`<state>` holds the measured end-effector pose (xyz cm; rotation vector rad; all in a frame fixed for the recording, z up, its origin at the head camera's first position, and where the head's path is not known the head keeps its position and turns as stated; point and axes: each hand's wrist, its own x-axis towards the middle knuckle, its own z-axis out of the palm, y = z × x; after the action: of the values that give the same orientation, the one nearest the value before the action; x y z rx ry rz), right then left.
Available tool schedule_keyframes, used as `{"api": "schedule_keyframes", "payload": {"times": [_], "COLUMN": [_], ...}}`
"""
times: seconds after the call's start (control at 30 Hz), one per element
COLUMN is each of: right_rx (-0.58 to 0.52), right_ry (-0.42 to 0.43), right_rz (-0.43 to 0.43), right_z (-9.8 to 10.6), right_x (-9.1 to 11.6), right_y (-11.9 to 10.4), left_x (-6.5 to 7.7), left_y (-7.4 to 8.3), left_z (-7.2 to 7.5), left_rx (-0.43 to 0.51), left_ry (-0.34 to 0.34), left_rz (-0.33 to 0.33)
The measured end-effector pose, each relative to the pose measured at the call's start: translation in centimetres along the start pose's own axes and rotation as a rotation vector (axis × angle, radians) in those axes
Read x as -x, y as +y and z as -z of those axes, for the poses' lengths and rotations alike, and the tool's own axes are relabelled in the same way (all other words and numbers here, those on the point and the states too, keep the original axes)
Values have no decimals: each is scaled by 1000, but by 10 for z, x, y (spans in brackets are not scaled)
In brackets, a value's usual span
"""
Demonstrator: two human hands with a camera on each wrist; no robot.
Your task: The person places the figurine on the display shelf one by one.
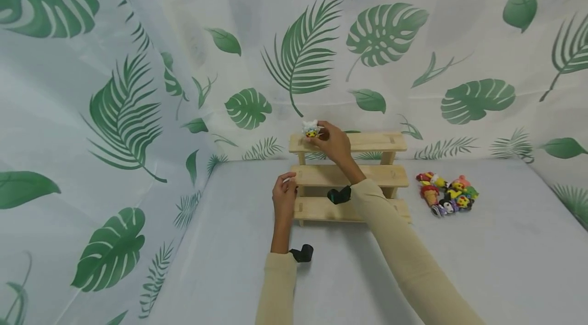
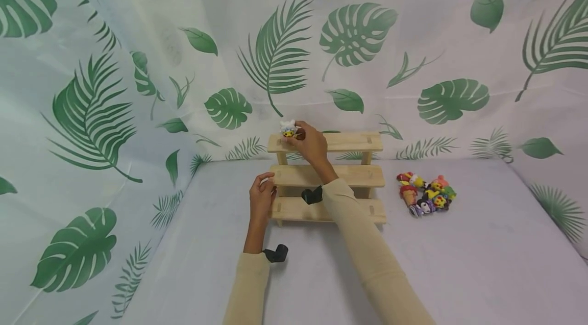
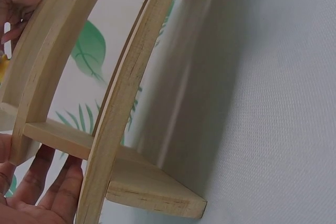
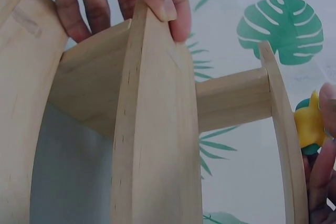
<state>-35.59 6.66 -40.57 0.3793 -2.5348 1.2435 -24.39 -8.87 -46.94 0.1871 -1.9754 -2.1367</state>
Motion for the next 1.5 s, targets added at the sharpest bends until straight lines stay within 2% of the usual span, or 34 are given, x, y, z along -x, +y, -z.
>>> {"api": "schedule_keyframes", "payload": {"times": [0.1, 0.33, 0.53, 0.67, 0.87, 0.93, 1.0, 1.1, 1.17, 1.5], "right_rx": [-27, -109, -105, -96, -72, -55, -46, -32, -21, -5], "right_ry": [-36, -111, -118, -88, -57, -51, -48, -41, -35, -21], "right_rz": [11, 53, 12, -3, 18, 25, 25, 31, 36, 61], "right_z": [2, 8, 6, 3, 1, 1, 1, 1, 0, 1], "right_x": [0, 0, 3, 5, 3, 2, 1, 2, 2, 4], "right_y": [1, 8, 11, 13, 12, 11, 11, 10, 10, 11], "left_x": [-2, -15, -15, -14, -14, -11, -13, -14, -17, -17], "left_y": [-2, -27, -35, -36, -33, -25, -24, -25, -33, -33], "left_z": [0, 0, -1, -1, -2, -1, -1, -1, -2, -3], "left_rx": [-3, 10, 0, -6, -9, -7, 0, 5, 7, -4], "left_ry": [8, 19, 42, 46, 49, 36, 26, 24, 40, 65], "left_rz": [4, 16, 20, 24, -5, -8, -8, -4, -9, -17]}}
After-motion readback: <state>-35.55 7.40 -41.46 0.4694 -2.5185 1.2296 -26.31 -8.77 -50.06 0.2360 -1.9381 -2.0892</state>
